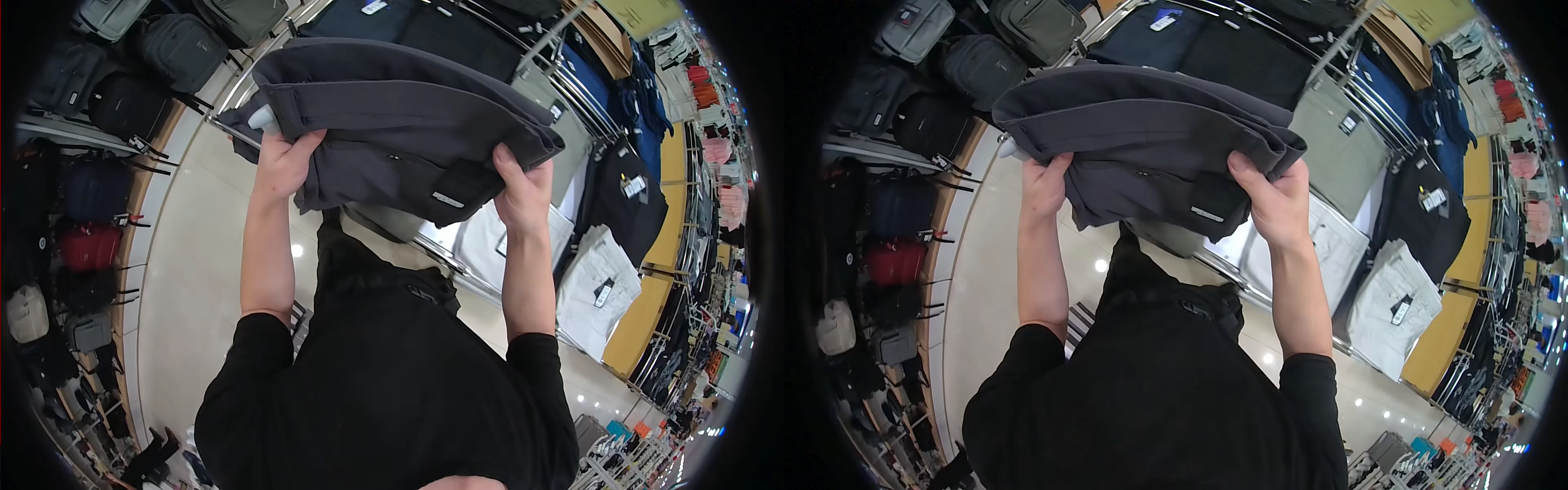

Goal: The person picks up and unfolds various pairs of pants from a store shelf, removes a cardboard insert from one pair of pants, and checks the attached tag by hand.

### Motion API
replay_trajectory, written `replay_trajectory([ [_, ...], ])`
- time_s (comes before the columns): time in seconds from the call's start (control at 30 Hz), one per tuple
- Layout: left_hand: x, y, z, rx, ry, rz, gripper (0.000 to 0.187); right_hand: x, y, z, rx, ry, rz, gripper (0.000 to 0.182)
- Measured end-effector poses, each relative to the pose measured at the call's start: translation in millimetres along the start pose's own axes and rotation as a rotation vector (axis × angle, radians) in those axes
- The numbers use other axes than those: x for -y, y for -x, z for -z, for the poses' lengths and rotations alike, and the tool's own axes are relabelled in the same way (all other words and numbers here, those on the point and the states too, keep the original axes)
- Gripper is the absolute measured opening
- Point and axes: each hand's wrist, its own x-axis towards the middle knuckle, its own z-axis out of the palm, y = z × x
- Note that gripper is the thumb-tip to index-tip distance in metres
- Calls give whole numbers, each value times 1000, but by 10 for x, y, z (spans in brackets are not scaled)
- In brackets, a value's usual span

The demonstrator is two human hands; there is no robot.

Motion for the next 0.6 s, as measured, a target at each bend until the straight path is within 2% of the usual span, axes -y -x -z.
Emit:
replay_trajectory([
  [0.07, 11, -308, 414, 15, 21, 15, 25, -267, -286, -370, -9, 8, 7, 18],
  [0.13, -58, -608, 819, 18, 41, 42, 26, -494, -555, -742, -105, -19, 25, 19],
  [0.17, -93, -776, 1020, 4, -31, 104, 26, -602, -681, -900, -102, -15, 12, 19],
  [0.23, -142, -1080, 1394, 4, -108, 164, 27, -834, -903, -1159, -70, -43, 14, 38],
  [0.37, -99, -1497, 1945, 37, -51, 173, 29, -1129, -1237, -1572, -54, -32, -13, 38],
  [0.4, -82, -1543, 2046, 31, -32, 165, 30, -1151, -1294, -1733, -116, -81, 0, 22],
  [0.6, -64, -1652, 2441, 30, -71, 247, 29, -1403, -1403, -2028, -151, -83, -93, 23],
])
